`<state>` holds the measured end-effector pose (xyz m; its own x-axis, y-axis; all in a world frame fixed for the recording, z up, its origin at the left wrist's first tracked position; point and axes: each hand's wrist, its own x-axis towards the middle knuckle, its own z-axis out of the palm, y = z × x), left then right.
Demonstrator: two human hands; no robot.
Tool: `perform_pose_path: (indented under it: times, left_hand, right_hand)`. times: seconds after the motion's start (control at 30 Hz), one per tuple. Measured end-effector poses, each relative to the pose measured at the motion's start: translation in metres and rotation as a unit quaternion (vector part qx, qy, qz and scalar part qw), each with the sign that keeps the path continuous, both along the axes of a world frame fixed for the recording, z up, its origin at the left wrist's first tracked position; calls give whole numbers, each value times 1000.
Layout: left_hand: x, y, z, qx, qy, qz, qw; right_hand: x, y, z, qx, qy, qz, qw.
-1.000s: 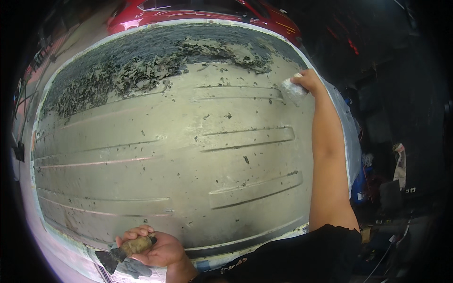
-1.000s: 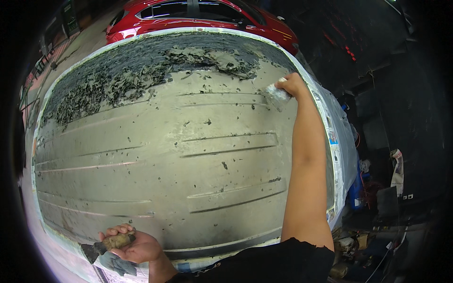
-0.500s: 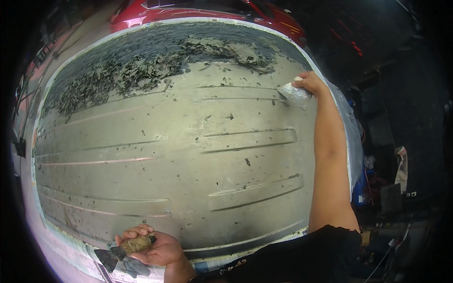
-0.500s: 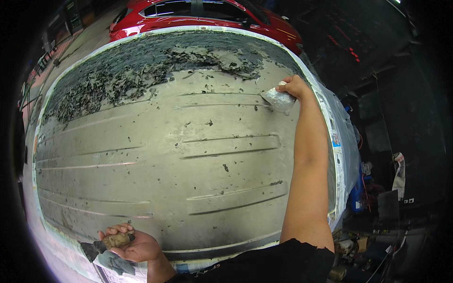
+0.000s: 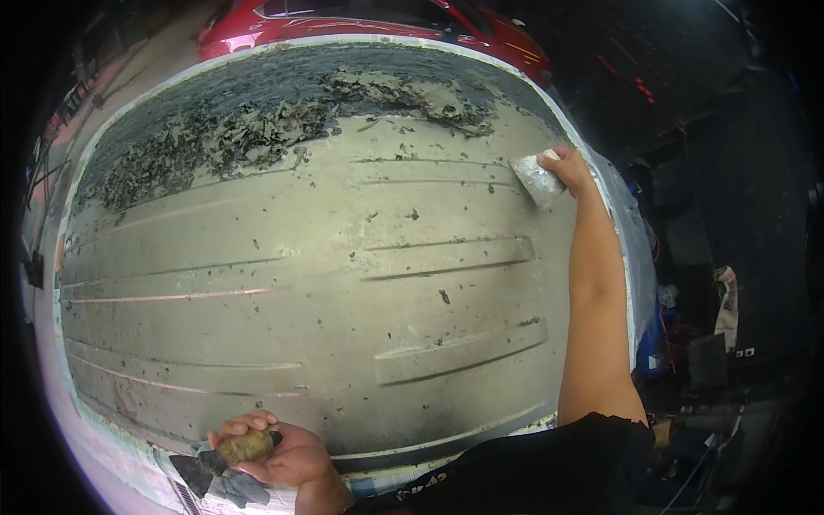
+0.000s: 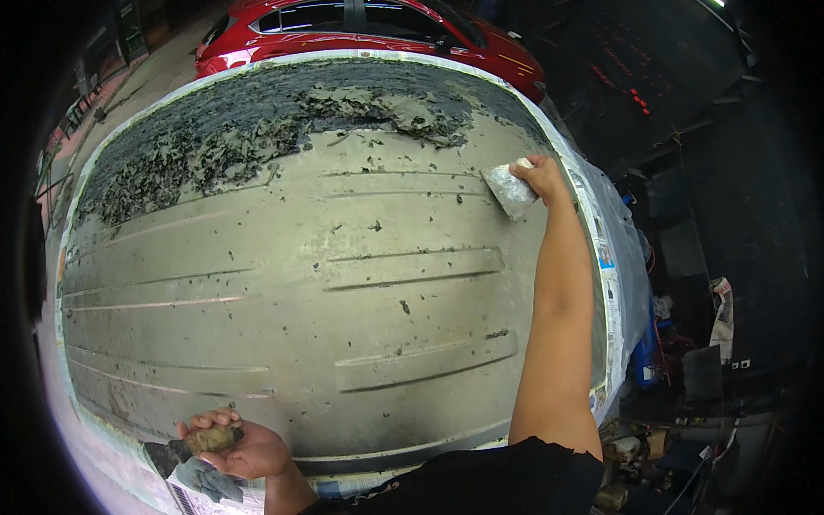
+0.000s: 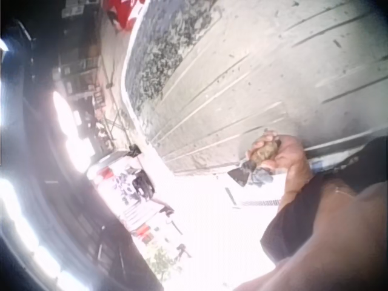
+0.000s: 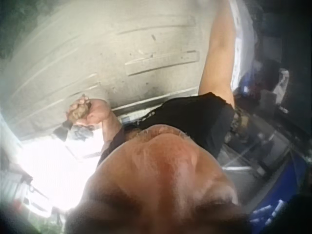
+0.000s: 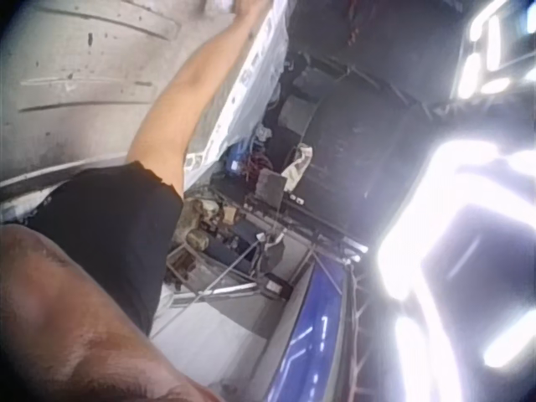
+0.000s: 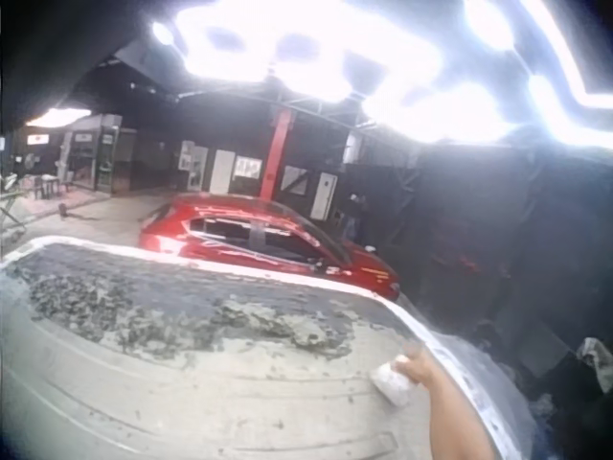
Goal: The person uses a metal scraper to remove old paint from a car hood. They repeatedly scrape the surface, clearing flakes and residue across the hood area.
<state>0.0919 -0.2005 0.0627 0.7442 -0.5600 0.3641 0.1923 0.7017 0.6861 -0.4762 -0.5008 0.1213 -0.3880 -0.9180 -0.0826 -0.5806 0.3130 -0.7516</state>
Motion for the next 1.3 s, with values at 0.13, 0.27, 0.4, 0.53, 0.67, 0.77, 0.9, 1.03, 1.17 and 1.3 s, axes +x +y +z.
perform_pose_path:
  times: [0.13,0.27,0.4,0.53,0.67,0.77,0.9,1.03,1.17,1.3]
  left_hand:
    - [-2,-3,1,6,-11,0,1000]
    - [-3,-8,3,27,-7,53,998]
    - [-5,-7,4,21,-7,38,999]
    - [-9,-10,5,29,-15,28,999]
    - [-10,-11,7,46,-10,40,998]
    - [-10,-10,6,52,-11,54,997]
    - [-10,-12,2,40,-15,40,998]
    - [-10,-12,3,34,-28,35,998]
    - [-12,-16,1,21,-28,24,999]
    - [-10,-12,1,21,-34,28,999]
  right_hand:
    - [42,-11,18,47,-15,90,995]
    - [29,-26,29,53,-18,150,987]
    - [23,-33,41,89,133,134,978]
    - [22,-55,34,37,303,101,947]
    - [23,-71,32,59,189,174,965]
    - [14,-77,28,103,136,222,960]
    - [7,-81,21,67,173,255,949]
    - [26,-87,35,110,157,295,936]
    - [0,-92,25,145,243,279,918]
    - [83,-74,24,130,145,350,916]
